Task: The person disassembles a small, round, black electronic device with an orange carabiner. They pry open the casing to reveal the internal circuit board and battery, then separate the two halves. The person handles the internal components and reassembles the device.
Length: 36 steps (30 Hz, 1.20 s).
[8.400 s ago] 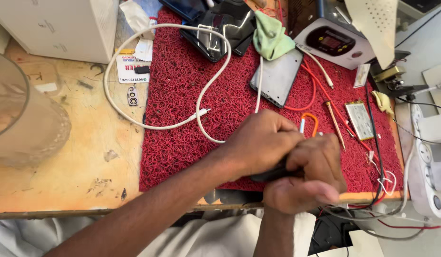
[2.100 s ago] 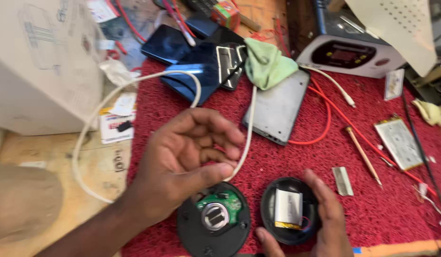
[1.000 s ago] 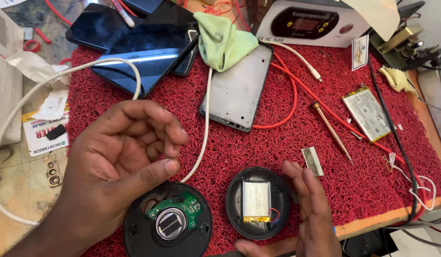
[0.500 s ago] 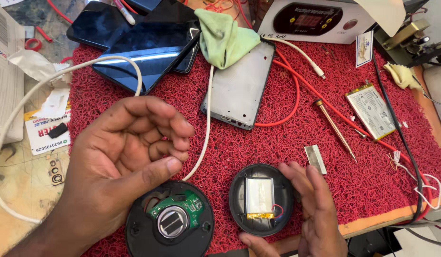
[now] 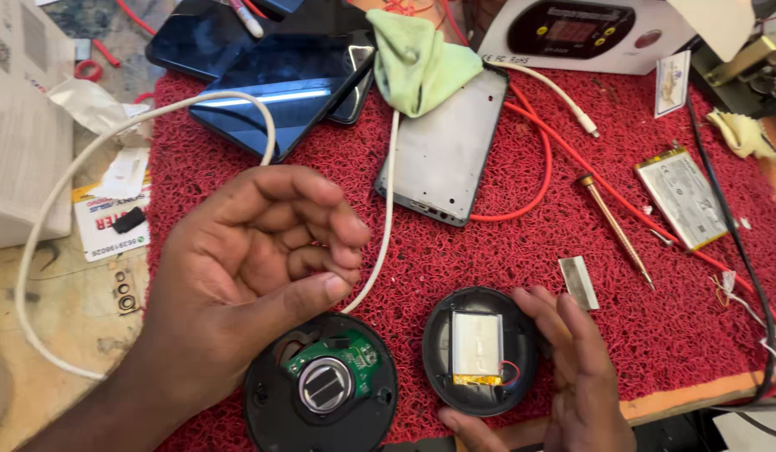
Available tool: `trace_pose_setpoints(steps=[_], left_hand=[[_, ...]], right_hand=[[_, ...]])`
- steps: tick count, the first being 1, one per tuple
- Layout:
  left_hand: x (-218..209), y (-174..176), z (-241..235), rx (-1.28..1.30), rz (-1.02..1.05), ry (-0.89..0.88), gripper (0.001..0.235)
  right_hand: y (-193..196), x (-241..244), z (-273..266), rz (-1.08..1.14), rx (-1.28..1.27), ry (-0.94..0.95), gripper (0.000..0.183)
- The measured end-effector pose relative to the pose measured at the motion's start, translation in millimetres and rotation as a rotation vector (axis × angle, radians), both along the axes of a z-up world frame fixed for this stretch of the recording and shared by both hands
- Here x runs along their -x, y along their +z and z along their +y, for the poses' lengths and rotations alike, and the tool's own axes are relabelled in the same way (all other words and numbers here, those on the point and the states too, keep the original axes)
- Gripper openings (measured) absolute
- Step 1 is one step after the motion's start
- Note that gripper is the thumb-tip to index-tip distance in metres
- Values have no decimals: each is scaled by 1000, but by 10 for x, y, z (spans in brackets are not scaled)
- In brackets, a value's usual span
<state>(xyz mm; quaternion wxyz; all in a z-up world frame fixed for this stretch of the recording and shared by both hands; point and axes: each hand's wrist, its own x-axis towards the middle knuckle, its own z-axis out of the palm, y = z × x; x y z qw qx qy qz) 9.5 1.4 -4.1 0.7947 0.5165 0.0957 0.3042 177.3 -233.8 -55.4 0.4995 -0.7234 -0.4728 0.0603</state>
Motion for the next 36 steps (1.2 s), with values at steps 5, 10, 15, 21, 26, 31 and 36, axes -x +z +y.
trace_pose_setpoints(steps=[5, 10, 15, 21, 26, 31, 36], left_hand=[[4, 2, 10, 2, 7, -4, 50], [2, 10, 17, 27, -21, -21, 50], [51, -12, 33, 4, -35, -31, 49], [64, -16, 41, 9, -51, -38, 46], [78, -32, 38, 18, -73, -37, 46], [88, -60, 45, -6, -89, -30, 44], [100, -57, 50, 8, -107, -31, 44]], right_hand=[[-19, -11, 9, -20, 18, -20, 130], [-51, 10, 28, -99, 18, -54, 131], [-86, 26, 42, -69, 14, -72, 125], [-145, -7, -17, -73, 68, -90, 122], [-166, -62, -28, 78, 131, -131, 110], [-188, -55, 1, -65, 124, -126, 116], [-147, -40, 66, -147, 148, -155, 116]])
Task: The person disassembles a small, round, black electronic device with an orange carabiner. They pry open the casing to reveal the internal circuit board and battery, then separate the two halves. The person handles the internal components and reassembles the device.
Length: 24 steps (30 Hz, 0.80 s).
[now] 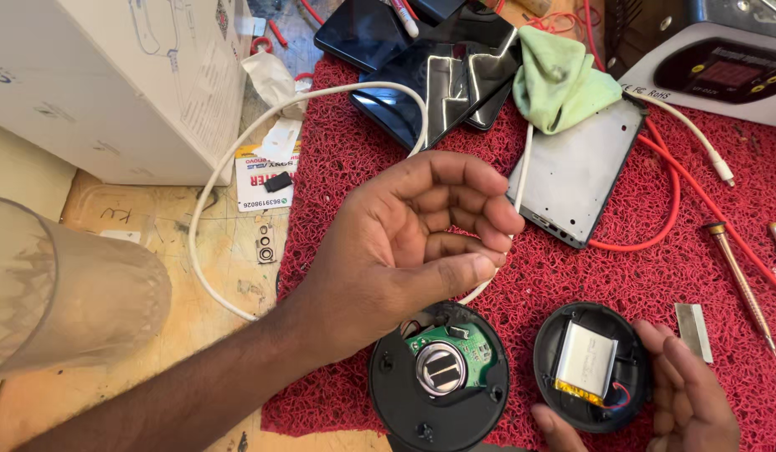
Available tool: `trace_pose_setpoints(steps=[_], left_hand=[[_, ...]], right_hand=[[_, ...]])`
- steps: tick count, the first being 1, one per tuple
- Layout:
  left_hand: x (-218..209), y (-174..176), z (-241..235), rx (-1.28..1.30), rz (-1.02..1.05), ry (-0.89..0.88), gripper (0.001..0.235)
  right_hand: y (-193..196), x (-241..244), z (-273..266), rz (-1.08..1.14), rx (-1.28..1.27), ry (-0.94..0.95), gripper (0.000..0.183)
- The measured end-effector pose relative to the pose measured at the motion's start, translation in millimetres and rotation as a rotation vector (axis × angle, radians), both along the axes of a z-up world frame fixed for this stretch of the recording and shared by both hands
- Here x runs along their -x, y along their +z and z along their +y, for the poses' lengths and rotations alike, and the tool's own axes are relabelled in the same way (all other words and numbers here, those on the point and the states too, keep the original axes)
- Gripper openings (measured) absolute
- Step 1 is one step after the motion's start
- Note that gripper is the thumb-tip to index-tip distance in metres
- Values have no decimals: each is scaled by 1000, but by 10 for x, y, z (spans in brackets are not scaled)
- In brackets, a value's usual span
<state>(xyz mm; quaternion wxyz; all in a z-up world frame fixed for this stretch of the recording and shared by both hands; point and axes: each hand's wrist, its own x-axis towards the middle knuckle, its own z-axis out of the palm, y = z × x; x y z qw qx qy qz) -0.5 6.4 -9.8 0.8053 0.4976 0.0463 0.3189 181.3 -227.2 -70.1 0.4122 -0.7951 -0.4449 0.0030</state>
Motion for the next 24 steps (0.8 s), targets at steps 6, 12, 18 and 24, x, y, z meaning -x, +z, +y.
trace_pose_setpoints(steps=[6, 12, 18, 24], left_hand=[[40, 17, 11, 29, -34, 2, 42], [96, 162, 22, -31, 6, 163, 26], [389, 463, 80, -168, 79, 278, 22], [880, 517, -406, -405, 472, 380, 34]], right_hand=[[46, 103, 29, -27, -80, 20, 110], [18, 128, 0, -77, -119, 55, 114], [217, 171, 109, -154, -188, 162, 123], [542, 185, 201, -449, -105, 263, 83]])
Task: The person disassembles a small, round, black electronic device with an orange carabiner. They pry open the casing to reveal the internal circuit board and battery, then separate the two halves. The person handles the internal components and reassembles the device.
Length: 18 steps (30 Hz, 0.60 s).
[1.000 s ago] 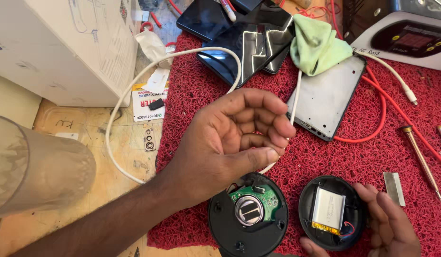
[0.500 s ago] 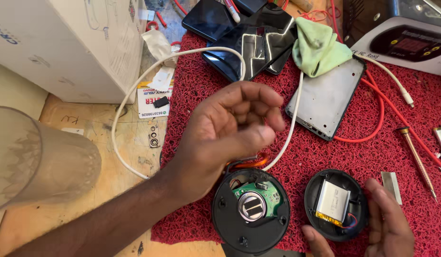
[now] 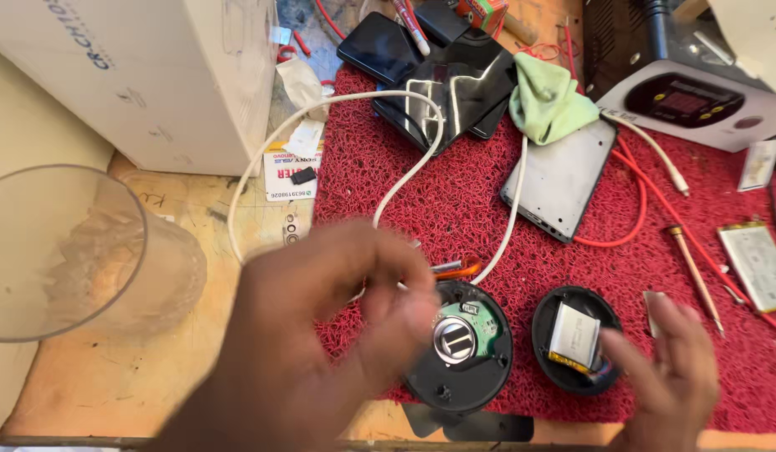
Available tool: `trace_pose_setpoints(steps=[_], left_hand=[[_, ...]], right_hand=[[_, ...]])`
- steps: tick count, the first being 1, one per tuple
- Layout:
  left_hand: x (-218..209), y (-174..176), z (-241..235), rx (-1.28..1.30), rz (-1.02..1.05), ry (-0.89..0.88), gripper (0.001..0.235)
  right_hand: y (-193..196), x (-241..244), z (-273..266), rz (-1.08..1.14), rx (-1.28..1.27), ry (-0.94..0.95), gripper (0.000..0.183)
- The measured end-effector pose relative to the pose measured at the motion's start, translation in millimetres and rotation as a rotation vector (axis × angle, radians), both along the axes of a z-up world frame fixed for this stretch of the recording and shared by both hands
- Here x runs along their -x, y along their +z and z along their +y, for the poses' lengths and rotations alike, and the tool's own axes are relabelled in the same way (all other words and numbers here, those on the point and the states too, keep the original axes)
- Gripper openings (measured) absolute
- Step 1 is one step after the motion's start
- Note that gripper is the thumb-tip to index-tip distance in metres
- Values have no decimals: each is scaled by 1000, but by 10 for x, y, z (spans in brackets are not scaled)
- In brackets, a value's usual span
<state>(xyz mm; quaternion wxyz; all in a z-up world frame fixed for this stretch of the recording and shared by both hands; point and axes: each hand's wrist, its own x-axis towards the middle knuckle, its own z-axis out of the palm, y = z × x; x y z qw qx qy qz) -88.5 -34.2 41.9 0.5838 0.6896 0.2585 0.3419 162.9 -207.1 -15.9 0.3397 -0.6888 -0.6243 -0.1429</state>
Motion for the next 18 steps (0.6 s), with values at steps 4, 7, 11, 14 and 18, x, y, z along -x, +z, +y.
trace_pose_setpoints(steps=[4, 7, 11, 14, 18], left_hand=[[83, -149, -254, -536, 196, 137, 62], [1, -316, -311, -663, 219, 154, 79], [-77, -552, -300, -764, 252, 194, 81], [-133, -643, -256, -867, 218, 232, 71], [-309, -699, -194, -1000, 296, 320, 27]], right_hand=[[-3, 221, 58, -115, 63, -13, 45], [71, 376, 145, 31, 65, 79, 69], [133, 500, 231, 39, 150, -39, 72], [45, 406, 276, 33, 118, -35, 66], [-181, 158, 207, -5, 86, 15, 45]])
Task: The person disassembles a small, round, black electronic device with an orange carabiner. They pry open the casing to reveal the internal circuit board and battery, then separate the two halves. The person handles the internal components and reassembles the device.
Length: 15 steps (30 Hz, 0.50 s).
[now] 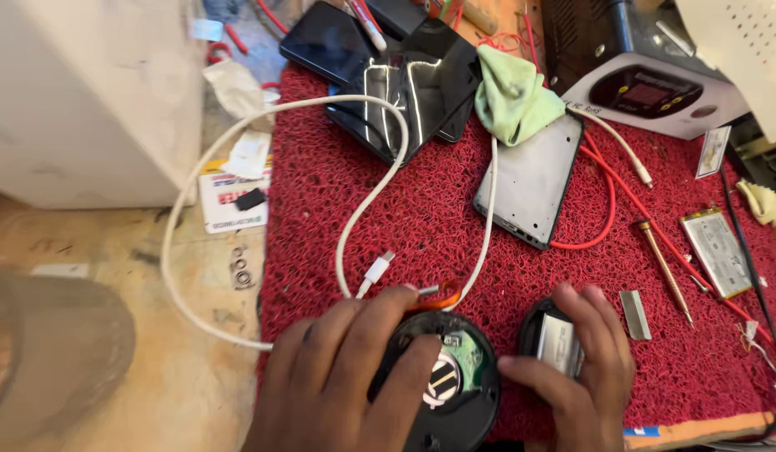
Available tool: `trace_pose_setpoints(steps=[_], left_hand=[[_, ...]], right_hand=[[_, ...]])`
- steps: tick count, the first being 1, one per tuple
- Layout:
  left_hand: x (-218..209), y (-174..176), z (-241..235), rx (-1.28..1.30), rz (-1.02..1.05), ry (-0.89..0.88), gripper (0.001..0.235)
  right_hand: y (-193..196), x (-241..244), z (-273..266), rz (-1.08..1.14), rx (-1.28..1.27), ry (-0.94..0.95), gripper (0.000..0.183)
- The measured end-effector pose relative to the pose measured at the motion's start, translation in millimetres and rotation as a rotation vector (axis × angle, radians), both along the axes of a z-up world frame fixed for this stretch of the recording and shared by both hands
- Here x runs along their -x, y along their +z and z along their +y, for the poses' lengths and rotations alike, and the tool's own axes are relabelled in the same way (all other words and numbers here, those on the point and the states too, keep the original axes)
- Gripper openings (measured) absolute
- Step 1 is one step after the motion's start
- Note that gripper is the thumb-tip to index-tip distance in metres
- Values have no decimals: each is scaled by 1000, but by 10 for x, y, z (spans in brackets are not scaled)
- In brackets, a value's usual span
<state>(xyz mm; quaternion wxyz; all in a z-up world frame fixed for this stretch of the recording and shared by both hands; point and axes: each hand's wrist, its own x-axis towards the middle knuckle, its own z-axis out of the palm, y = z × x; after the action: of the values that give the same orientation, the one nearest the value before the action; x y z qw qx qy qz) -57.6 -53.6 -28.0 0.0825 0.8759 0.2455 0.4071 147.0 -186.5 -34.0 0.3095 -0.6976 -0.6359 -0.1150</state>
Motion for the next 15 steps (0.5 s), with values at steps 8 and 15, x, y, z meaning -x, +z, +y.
trace_pose_setpoints(steps=[8, 15], left_hand=[[-224, -101, 37, -39, -13, 106, 15], [-208, -186, 108, -138, 66, 123, 14]], right_hand=[[-229, -235, -59, -84, 34, -57, 20], [-238, -136, -54, -51, 84, -115, 23]])
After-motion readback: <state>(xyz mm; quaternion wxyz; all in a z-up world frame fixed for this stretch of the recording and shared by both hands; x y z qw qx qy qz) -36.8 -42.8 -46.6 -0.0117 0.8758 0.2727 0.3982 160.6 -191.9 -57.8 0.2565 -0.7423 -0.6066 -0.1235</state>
